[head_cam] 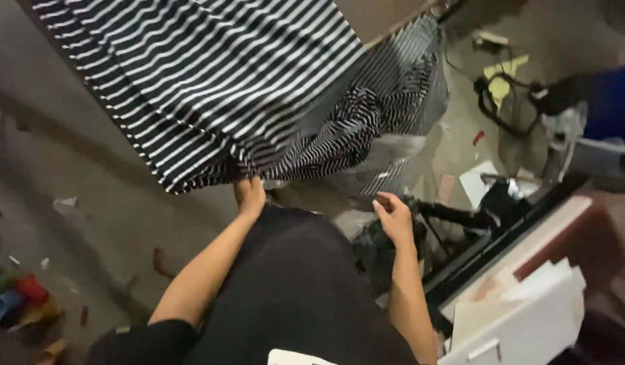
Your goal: Aligning and layering striped fabric on a production table.
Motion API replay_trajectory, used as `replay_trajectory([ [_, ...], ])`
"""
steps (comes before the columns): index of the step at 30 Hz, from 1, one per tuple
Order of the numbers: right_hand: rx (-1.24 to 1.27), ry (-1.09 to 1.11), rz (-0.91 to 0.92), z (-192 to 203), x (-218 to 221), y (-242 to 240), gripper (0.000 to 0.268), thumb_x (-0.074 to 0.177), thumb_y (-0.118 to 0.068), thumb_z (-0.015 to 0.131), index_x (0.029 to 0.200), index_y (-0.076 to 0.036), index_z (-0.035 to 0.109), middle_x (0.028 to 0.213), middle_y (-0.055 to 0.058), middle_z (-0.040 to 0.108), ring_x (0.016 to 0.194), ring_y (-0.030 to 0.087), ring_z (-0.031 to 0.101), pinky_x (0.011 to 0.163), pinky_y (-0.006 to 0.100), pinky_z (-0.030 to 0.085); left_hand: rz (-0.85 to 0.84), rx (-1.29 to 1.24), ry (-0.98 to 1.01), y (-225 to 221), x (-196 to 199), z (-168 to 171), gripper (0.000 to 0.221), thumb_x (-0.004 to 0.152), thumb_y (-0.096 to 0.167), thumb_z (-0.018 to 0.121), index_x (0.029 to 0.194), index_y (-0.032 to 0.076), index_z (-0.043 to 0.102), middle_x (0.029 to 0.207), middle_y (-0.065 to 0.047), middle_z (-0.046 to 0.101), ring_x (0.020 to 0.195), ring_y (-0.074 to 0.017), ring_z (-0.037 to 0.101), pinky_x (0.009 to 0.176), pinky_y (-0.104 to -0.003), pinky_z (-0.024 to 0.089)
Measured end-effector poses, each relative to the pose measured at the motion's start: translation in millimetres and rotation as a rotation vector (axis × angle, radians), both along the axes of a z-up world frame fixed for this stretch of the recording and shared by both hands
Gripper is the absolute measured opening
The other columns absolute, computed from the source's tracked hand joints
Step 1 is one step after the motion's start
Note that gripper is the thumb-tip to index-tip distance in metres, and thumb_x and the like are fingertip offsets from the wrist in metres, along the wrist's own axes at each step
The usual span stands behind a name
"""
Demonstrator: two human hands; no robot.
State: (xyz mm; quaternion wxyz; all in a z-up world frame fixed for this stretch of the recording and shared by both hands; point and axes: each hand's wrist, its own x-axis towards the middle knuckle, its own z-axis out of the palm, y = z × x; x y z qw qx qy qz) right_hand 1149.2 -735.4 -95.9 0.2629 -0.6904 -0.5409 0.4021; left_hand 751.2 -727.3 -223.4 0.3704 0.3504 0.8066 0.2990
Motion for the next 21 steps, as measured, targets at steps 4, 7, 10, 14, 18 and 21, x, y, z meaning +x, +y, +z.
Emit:
replay_trajectory([
  [4,0.047,-0.034,0.079,3.7,-29.6,93.0,0.027,0.092,-0.015,0.076,0.116,-0.003,0.072,0.096,0.005,0.074,0.085,0.011,0.067,0.078,0.029,0.055,0.009,0.078,0.101,-29.1,-17.6,-10.8,0.037,0.091,0.028,0.057,0.084,-0.007,0.066,0.084,-0.030,0.067,0.077,-0.0442,0.067,0.070,-0.053,0.049],
  [7,0.240,-0.031,0.174,30.2,-43.7,169.6,0.024,0.093,-0.014,0.076,0.113,-0.002,0.073,0.096,0.005,0.074,0.085,0.011,0.067,0.079,0.029,0.056,0.056,0.138,0.051,-39.0,-17.0,4.0,0.029,0.086,0.023,0.059,0.085,-0.005,0.069,0.082,-0.026,0.069,0.075,-0.0396,0.068,0.067,-0.049,0.051],
  [10,0.422,-0.072,0.241,72.0,-72.2,247.1,0.024,0.094,-0.014,0.077,0.114,-0.001,0.072,0.097,0.008,0.073,0.085,0.015,0.068,0.078,0.031,0.056,0.218,0.259,-0.018,-15.1,0.5,105.6,0.028,0.088,0.019,0.063,0.105,-0.003,0.066,0.093,-0.021,0.070,0.085,-0.0310,0.070,0.075,-0.043,0.054],
  [14,0.639,-0.223,0.419,87.6,-99.0,329.9,0.031,0.097,-0.016,0.079,0.121,0.001,0.070,0.102,0.015,0.070,0.084,0.023,0.069,0.076,0.035,0.057,0.482,0.552,0.257,36.1,9.7,222.4,0.050,0.088,0.018,0.075,0.129,-0.004,0.058,0.108,-0.020,0.068,0.094,-0.0270,0.066,0.078,-0.039,0.056],
  [18,0.613,-0.254,0.537,75.5,-121.6,377.5,0.041,0.094,-0.024,0.082,0.123,0.001,0.069,0.099,0.015,0.071,0.082,0.025,0.070,0.076,0.037,0.056,0.604,0.300,0.374,63.8,-19.3,225.1,0.048,0.085,0.024,0.080,0.121,-0.003,0.062,0.089,-0.017,0.068,0.080,-0.0268,0.065,0.074,-0.042,0.054],
  [21,0.430,-0.287,0.559,75.9,-130.7,394.1,0.050,0.088,-0.031,0.084,0.122,0.001,0.067,0.091,0.013,0.074,0.080,0.024,0.071,0.076,0.037,0.056,0.579,0.063,0.271,66.2,-37.8,208.4,0.032,0.088,0.028,0.077,0.108,0.003,0.068,0.080,-0.010,0.069,0.076,-0.0227,0.065,0.074,-0.042,0.053],
])
